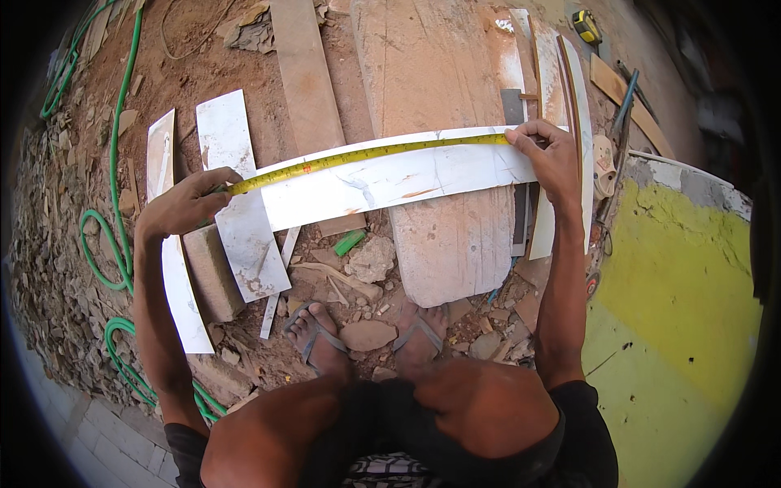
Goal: The person uses an angle grinder to cut several white planks on the ground. They adjust the planks, cut them, and then measure one with a tape measure.
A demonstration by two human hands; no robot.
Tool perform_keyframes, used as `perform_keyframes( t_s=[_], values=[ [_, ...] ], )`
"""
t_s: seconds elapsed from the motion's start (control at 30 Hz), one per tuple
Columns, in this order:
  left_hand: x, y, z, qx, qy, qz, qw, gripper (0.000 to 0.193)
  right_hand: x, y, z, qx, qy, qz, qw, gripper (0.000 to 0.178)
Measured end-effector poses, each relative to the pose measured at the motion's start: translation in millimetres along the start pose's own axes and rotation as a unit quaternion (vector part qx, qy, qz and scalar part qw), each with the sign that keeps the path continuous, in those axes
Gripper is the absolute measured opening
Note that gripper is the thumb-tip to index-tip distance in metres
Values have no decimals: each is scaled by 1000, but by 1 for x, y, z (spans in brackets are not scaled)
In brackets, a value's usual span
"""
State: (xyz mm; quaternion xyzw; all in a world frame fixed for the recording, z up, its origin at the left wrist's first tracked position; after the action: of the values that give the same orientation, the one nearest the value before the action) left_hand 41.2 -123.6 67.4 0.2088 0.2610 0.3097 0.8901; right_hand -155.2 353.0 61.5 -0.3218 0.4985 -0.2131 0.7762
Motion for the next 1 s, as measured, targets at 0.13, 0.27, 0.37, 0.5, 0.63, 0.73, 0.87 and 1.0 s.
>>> perform_keyframes(
  t_s=[0.13,0.27,0.37,0.5,0.63,0.73,0.87,1.0],
  values=[
    [-5,1,-14,-14,-21,-30,999,32,-3,16,-7,-27,-12,12,999,21],
    [-5,-6,-17,15,-31,-31,999,33,3,8,-13,-52,-24,35,998,26],
    [-6,1,-17,-17,-46,-33,998,41,2,6,-11,-37,-19,66,997,28],
    [-7,6,-22,-9,-48,-51,997,43,0,13,-11,-54,-20,57,997,24],
    [-3,3,-29,3,-26,-58,998,41,-2,15,-13,-49,-31,66,996,23],
    [-6,-1,-31,37,-58,-63,996,42,3,11,-13,-80,-31,85,993,23],
    [-7,5,-31,8,-55,-82,995,42,-3,19,-14,-74,-34,76,994,24],
    [-7,13,-28,6,-54,-75,996,43,-3,17,-14,-72,-38,96,992,24]
  ],
)
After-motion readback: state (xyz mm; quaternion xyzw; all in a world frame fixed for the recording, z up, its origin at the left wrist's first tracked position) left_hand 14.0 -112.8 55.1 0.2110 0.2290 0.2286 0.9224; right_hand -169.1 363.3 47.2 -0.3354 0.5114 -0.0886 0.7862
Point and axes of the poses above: each hand's wrist, its own z-axis away from the middle knuckle, its own x-axis out of the palm, y = z × x, the point moved 2 cm from there along -z, towards the middle knuckle, and after that the axes turned 6 degrees about -y, right-handed, at the moved point
